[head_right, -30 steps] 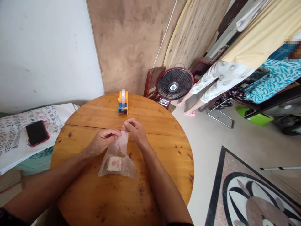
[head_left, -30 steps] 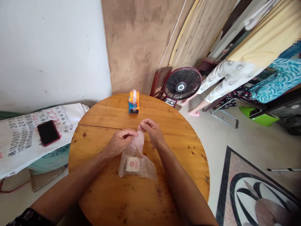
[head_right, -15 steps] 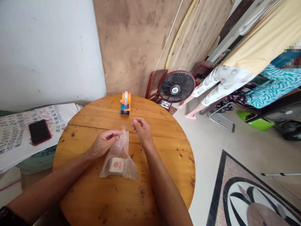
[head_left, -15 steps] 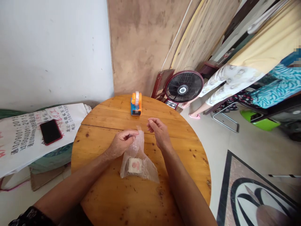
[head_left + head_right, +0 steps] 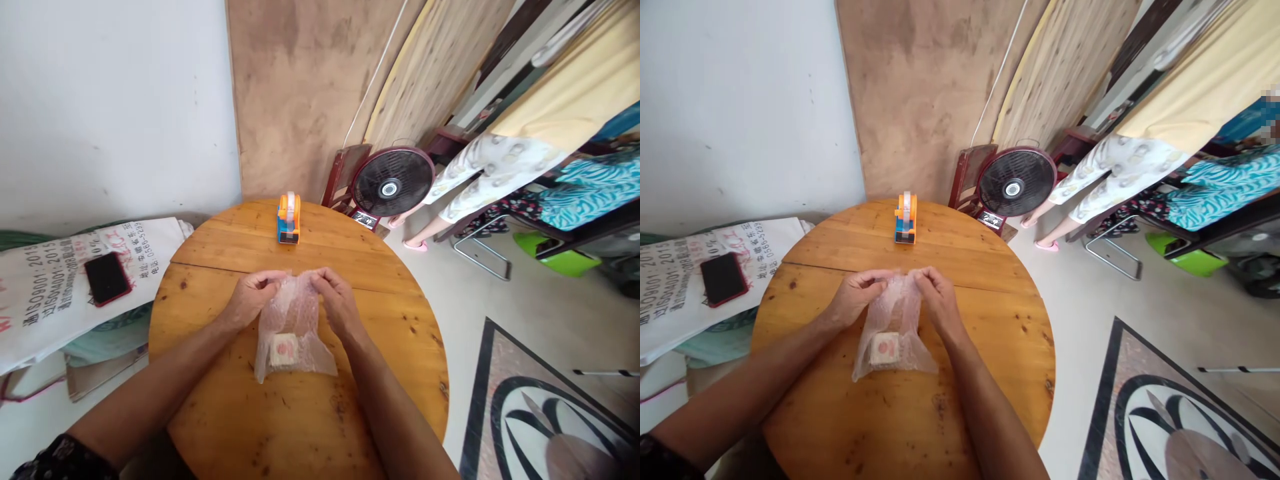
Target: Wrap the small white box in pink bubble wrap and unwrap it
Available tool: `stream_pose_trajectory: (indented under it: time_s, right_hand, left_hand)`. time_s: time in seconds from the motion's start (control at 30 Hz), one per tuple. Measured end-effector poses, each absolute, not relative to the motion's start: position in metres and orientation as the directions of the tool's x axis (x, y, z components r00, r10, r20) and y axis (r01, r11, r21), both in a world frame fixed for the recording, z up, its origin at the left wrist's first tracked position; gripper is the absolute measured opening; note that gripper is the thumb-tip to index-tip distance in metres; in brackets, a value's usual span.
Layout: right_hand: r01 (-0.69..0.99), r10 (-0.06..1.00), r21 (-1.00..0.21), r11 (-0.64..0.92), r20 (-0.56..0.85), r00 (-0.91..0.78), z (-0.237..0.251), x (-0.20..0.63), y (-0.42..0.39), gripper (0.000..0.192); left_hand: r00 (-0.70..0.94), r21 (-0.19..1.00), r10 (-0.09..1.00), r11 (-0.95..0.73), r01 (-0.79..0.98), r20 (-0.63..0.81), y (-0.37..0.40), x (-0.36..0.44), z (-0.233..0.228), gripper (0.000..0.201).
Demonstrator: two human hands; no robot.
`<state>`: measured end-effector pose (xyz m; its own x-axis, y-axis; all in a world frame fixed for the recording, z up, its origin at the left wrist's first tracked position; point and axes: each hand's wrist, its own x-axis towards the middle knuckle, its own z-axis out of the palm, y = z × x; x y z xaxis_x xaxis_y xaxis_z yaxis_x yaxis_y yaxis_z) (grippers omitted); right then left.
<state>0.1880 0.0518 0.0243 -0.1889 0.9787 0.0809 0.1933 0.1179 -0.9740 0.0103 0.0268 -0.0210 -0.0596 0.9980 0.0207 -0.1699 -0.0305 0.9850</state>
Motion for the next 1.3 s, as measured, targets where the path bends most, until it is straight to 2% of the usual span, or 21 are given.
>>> stream_pose_trajectory:
  time_s: [0.1,0.2,0.33,0.43,0.57,0.7,0.83,0.97,1.13,1.3]
  right_hand:
    - [0.038,0.990,-0.998,-0.048,-0.052,-0.129,0.015,0.196,0.058,0.023]
    - [-0.035,0.965,-0.975,-0.220,-0.212,-0.154,0.004,0.202,0.066,0.025]
    - [-0.086,0.943,-0.952,-0.293,-0.273,-0.192,-0.004,0.207,0.073,0.028]
    - [-0.140,0.929,-0.936,-0.322,-0.285,-0.236,-0.003,0.208,0.074,0.028]
    - [-0.196,0.901,-0.907,-0.372,-0.303,-0.309,-0.001,0.208,0.073,0.024]
    - [-0.279,0.866,-0.868,-0.411,-0.276,-0.417,-0.003,0.204,0.069,0.016]
    - [-0.342,0.841,-0.835,-0.430,-0.233,-0.489,-0.003,0.199,0.065,0.014]
    - [-0.327,0.859,-0.861,-0.389,-0.210,-0.467,0.000,0.196,0.064,0.015]
    - [-0.074,0.913,-0.955,-0.287,-0.249,-0.323,0.004,0.205,0.067,0.023]
    - [0.113,0.938,-0.960,-0.256,-0.275,-0.210,0.006,0.231,0.079,0.025]
  left_hand:
    - [-0.088,0.981,0.996,-0.001,-0.192,-0.016,0.031,0.007,-0.021,0.030]
    - [-0.083,0.991,0.996,-0.023,-0.130,0.013,0.032,0.005,-0.020,0.031]
    - [-0.216,0.955,0.937,-0.238,0.175,0.273,0.027,0.000,-0.013,0.025]
    - [-0.272,0.879,0.876,-0.279,0.386,0.398,0.020,-0.002,-0.008,0.017]
    - [-0.126,0.830,0.944,-0.198,0.521,0.305,0.012,0.004,-0.009,0.024]
    - [-0.081,0.753,0.972,-0.117,0.647,0.221,0.013,0.010,-0.015,0.034]
    - [-0.064,0.792,0.977,-0.126,0.597,0.203,0.017,0.012,-0.018,0.027]
    - [-0.014,0.896,0.981,-0.169,0.411,0.192,0.018,0.012,-0.016,0.015]
    - [-0.049,0.970,0.989,-0.127,0.205,0.140,0.019,0.005,-0.012,0.022]
    - [-0.209,0.996,0.978,0.028,0.082,-0.010,0.030,-0.008,-0.016,0.026]
